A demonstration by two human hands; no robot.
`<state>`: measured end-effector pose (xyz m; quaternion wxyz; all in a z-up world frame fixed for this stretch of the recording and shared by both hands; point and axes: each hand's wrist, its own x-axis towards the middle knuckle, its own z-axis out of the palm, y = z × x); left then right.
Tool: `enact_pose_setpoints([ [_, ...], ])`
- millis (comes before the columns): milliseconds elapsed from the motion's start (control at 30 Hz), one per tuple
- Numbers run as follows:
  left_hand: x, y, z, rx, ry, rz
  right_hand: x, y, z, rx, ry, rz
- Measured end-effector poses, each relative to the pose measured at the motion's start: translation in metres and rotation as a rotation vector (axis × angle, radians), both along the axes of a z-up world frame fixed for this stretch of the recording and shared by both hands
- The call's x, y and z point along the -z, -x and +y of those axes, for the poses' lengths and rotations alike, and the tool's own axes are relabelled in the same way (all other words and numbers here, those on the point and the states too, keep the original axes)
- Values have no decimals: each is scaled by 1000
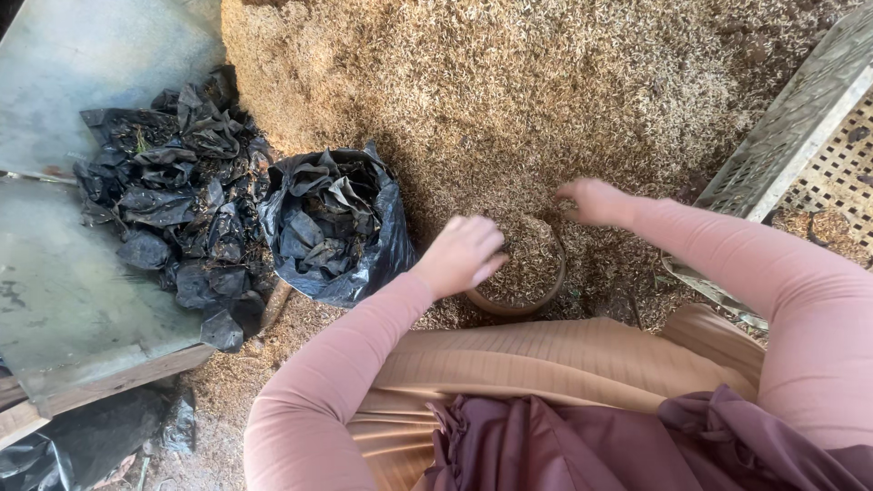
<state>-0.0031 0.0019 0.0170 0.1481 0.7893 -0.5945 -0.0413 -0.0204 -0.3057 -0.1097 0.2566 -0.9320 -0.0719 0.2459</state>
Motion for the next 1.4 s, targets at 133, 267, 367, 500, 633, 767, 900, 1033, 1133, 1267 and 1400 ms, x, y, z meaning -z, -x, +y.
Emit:
enact_pose_setpoints([
  [133, 5, 9, 8, 32, 94, -194, 48, 37, 0, -256, 163, -43],
  [267, 10, 4, 10, -59, 172, -208, 59, 41, 4, -205, 244, 67],
  [367, 9, 4, 9, -34, 167, -193, 39, 24, 4, 39, 62, 270],
  [500, 6, 5, 7, -4, 124, -190, -17, -9, 6, 122, -67, 240],
  [633, 6, -1, 2, -99, 68, -4, -82, -28, 33, 19, -169, 44],
  [767, 15, -18, -1, -465, 141, 305, -119, -22, 69, -109, -291, -79],
  [900, 32, -40, -5, -724, 18, 772, -132, -4, 88, -235, -353, -282],
  [1033, 47, -43, -3, -682, 118, 712, -130, 6, 91, -341, -263, -613],
  [1133, 53, -41, -4, -715, 96, 708, -121, 12, 93, -412, -226, -632],
  [1267, 55, -35, -11, -725, 56, 665, -110, 22, 100, -483, -134, -625],
  [1400, 54, -36, -15, -760, 6, 667, -108, 19, 100, -515, -64, -588],
])
